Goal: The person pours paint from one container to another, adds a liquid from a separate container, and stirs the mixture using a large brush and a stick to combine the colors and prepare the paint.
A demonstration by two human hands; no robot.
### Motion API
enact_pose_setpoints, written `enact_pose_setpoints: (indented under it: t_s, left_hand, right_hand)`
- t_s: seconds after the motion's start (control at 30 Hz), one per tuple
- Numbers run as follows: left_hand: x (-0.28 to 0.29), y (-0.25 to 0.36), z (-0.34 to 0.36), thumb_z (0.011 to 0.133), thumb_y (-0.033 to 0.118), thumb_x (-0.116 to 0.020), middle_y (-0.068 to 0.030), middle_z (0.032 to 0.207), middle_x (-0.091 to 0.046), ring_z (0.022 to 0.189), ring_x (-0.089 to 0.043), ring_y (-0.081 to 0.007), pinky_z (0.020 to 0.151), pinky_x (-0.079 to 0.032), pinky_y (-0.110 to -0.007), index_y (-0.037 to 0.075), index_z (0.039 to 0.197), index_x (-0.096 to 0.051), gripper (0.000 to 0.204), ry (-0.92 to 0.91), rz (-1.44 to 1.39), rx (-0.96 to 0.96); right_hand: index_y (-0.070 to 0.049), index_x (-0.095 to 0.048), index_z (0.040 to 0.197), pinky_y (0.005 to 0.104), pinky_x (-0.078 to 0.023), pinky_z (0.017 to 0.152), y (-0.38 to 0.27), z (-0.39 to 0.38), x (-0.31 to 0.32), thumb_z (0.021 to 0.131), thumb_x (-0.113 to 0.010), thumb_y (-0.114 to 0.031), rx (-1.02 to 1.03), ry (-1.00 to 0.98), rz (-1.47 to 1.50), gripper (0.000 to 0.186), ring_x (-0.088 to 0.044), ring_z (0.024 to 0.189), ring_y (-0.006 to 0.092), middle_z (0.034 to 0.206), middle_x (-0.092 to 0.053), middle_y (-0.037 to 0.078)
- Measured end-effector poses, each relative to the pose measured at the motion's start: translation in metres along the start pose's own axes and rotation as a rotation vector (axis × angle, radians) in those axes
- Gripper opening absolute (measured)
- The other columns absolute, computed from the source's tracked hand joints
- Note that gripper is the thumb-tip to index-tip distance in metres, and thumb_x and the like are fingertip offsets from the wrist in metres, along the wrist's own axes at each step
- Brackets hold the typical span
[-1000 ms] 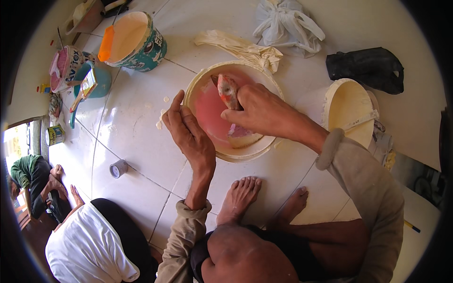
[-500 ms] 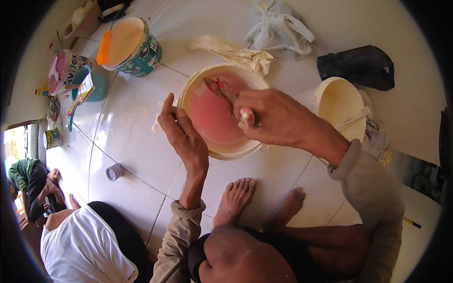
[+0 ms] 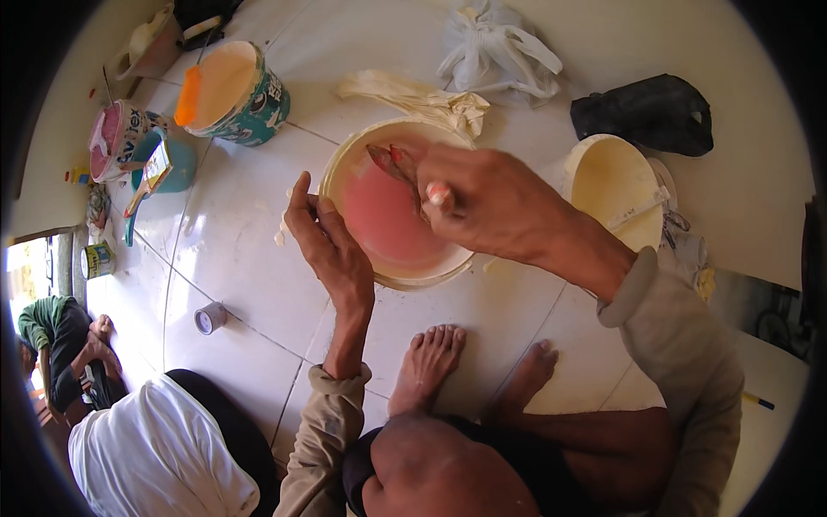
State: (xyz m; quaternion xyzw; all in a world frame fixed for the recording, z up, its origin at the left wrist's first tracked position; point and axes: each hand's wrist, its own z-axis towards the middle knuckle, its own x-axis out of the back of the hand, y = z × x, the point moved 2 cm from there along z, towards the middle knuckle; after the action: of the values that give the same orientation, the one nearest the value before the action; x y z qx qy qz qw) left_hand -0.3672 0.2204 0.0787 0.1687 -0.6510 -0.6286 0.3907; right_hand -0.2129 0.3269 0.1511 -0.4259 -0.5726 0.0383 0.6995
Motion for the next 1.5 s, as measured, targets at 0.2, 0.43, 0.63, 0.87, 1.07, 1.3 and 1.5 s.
enact_pose_setpoints:
  t_s: [0.2, 0.43, 0.63, 0.87, 1.07, 1.3, 1.5]
  left_hand:
    - [-0.001, -0.002, 0.0, 0.104, 0.014, -0.042, -0.0035, 0.098, -0.045, 0.079, -0.042, -0.0098, 0.072, -0.04, -0.026, 0.0, 0.138, -0.044, 0.037, 0.01, -0.015, -0.003]
    - [0.0, -0.003, -0.001, 0.104, 0.013, -0.042, -0.0039, 0.099, -0.045, 0.082, -0.043, -0.0107, 0.074, -0.041, -0.026, 0.0, 0.138, -0.044, 0.036, -0.008, -0.043, 0.026]
    - [-0.001, -0.003, 0.0, 0.105, 0.016, -0.04, -0.0088, 0.107, -0.056, 0.093, -0.054, -0.0137, 0.082, -0.045, -0.028, 0.001, 0.136, -0.046, 0.035, 0.022, 0.061, -0.032]
    - [-0.002, -0.001, 0.001, 0.105, 0.013, -0.039, -0.0108, 0.11, -0.049, 0.097, -0.05, -0.018, 0.087, -0.042, -0.031, 0.001, 0.135, -0.049, 0.033, 0.05, 0.014, -0.028]
    - [-0.001, -0.001, 0.001, 0.105, 0.014, -0.04, -0.0091, 0.109, -0.048, 0.094, -0.049, -0.0161, 0.085, -0.042, -0.029, 0.001, 0.136, -0.047, 0.034, 0.058, 0.01, 0.018]
    - [-0.002, -0.004, -0.001, 0.105, 0.013, -0.041, -0.0077, 0.106, -0.048, 0.092, -0.048, -0.0154, 0.084, -0.042, -0.028, 0.0, 0.137, -0.045, 0.035, 0.014, 0.019, 0.019]
    - [-0.004, 0.0, -0.002, 0.104, 0.012, -0.041, -0.0053, 0.101, -0.046, 0.084, -0.044, -0.0122, 0.078, -0.041, -0.027, -0.001, 0.137, -0.045, 0.035, 0.015, -0.028, 0.023]
  right_hand:
    - [-0.003, -0.066, 0.092, 0.0436, -0.054, 0.074, -0.004, 0.007, 0.003, 0.083, -0.058, -0.014, -0.101, -0.003, -0.059, 0.017, -0.064, 0.082, 0.0373, 0.093, -0.064, 0.019]
    - [0.0, -0.065, 0.088, 0.0443, -0.054, 0.071, 0.0, 0.012, 0.009, 0.082, -0.057, -0.014, -0.223, -0.145, -0.097, 0.018, -0.066, 0.079, 0.0362, 0.086, -0.065, 0.019]
    - [0.002, -0.067, 0.075, 0.0452, -0.055, 0.07, 0.011, 0.023, -0.017, 0.08, -0.058, -0.014, -0.153, -0.025, -0.134, 0.019, -0.067, 0.076, 0.0362, 0.081, -0.067, 0.02]
    - [0.003, -0.068, 0.079, 0.0444, -0.056, 0.073, 0.01, 0.036, -0.036, 0.08, -0.059, -0.017, -0.203, -0.172, -0.164, 0.022, -0.068, 0.077, 0.0378, 0.081, -0.067, 0.024]
    - [0.002, -0.069, 0.08, 0.0448, -0.056, 0.073, 0.009, 0.04, -0.038, 0.079, -0.061, -0.019, -0.197, -0.144, -0.126, 0.023, -0.068, 0.079, 0.0378, 0.081, -0.067, 0.024]
    - [0.001, -0.066, 0.076, 0.0435, -0.053, 0.071, 0.001, 0.038, 0.0, 0.074, -0.061, -0.016, -0.073, -0.162, -0.067, 0.018, -0.066, 0.076, 0.0363, 0.073, -0.065, 0.02]
    - [0.001, -0.061, 0.076, 0.0436, -0.051, 0.068, -0.015, 0.024, 0.034, 0.075, -0.059, -0.016, -0.064, -0.215, 0.169, 0.017, -0.063, 0.072, 0.0372, 0.07, -0.063, 0.019]
